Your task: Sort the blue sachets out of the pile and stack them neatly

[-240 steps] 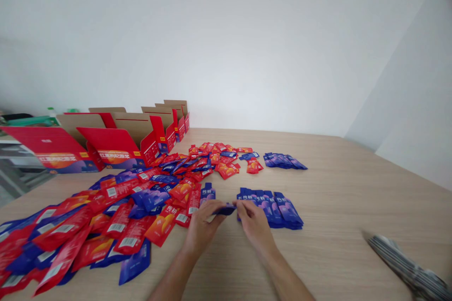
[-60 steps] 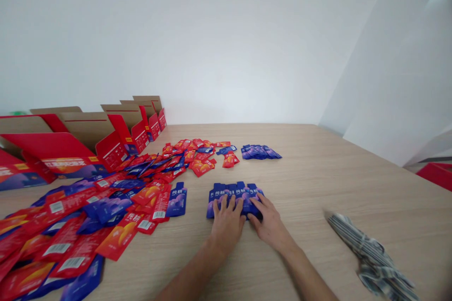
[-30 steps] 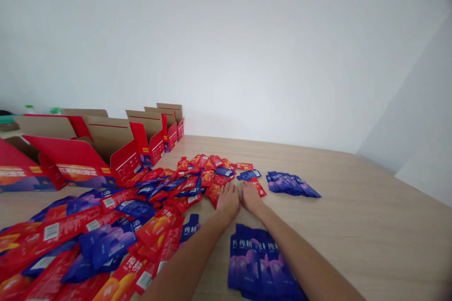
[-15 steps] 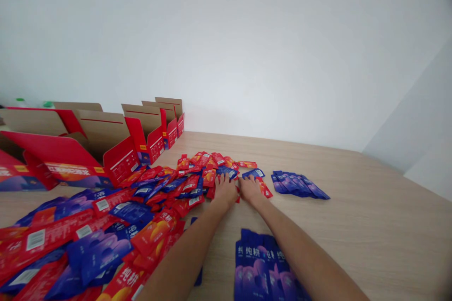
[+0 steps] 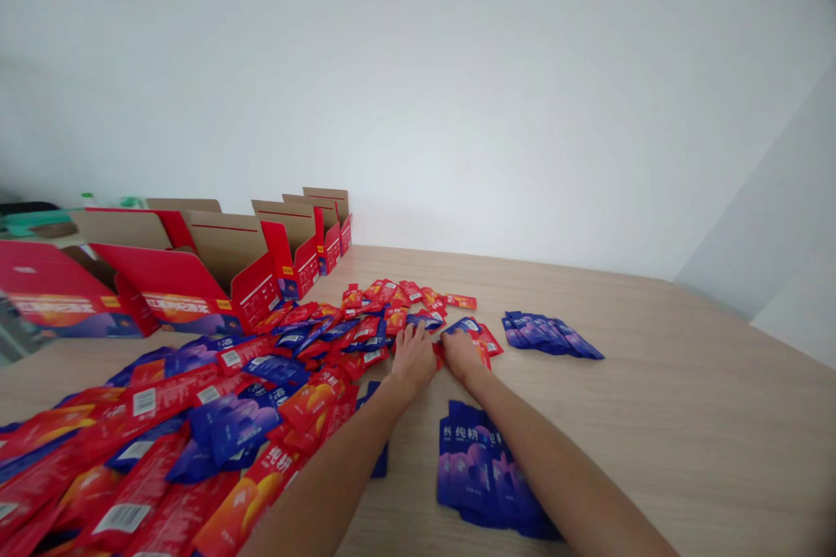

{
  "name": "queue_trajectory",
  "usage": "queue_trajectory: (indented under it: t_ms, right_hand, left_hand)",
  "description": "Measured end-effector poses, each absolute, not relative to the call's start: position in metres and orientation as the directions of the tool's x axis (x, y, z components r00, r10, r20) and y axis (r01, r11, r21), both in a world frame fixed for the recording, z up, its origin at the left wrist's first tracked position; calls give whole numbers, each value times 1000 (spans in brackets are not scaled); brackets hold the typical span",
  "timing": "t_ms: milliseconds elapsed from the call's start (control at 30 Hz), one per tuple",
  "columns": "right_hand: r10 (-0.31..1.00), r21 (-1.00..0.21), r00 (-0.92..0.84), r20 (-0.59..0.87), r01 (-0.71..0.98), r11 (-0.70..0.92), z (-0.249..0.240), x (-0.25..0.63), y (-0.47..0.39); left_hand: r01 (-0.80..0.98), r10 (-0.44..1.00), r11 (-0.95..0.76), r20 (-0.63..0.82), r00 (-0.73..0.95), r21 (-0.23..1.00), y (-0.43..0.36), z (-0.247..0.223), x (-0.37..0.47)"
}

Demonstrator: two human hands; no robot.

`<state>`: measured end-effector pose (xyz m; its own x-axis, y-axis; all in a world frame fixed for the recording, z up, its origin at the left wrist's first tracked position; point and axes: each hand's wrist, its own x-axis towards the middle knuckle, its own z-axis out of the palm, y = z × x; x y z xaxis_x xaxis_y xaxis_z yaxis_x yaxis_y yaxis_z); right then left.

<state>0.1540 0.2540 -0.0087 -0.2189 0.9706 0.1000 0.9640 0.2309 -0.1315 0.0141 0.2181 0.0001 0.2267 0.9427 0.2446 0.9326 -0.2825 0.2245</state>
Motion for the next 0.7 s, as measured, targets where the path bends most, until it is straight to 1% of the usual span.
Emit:
queue_trajectory:
  t_ms: [67,167,233,333,500,700]
  right_hand:
    - [974,-176,-175,143,964,199,-3,155,245]
    - [969,-263,-82,232,954,144,7,156,234]
    - [958,-329,-18,286,937,116,15,154,226]
    - [934,-432,68,350,897,97,26,147,211]
    - [895,-590,170,411,799,119,35,131,175]
    - [894,-720,179,411,664,199,27,119,116]
  left_hand:
    - [928,941,-283,258,220,243,205,5,7]
    - [900,934,-311,275,230,306,185,11,-3]
    - [877,924,-344,285,254,335,173,12,-9]
    - [843,897,-412,315,309,346,154,12,-17]
    - [785,870,-472,354,342,402,118,7,-29]
    - [758,880,-456,362,308,466,74,2,-53]
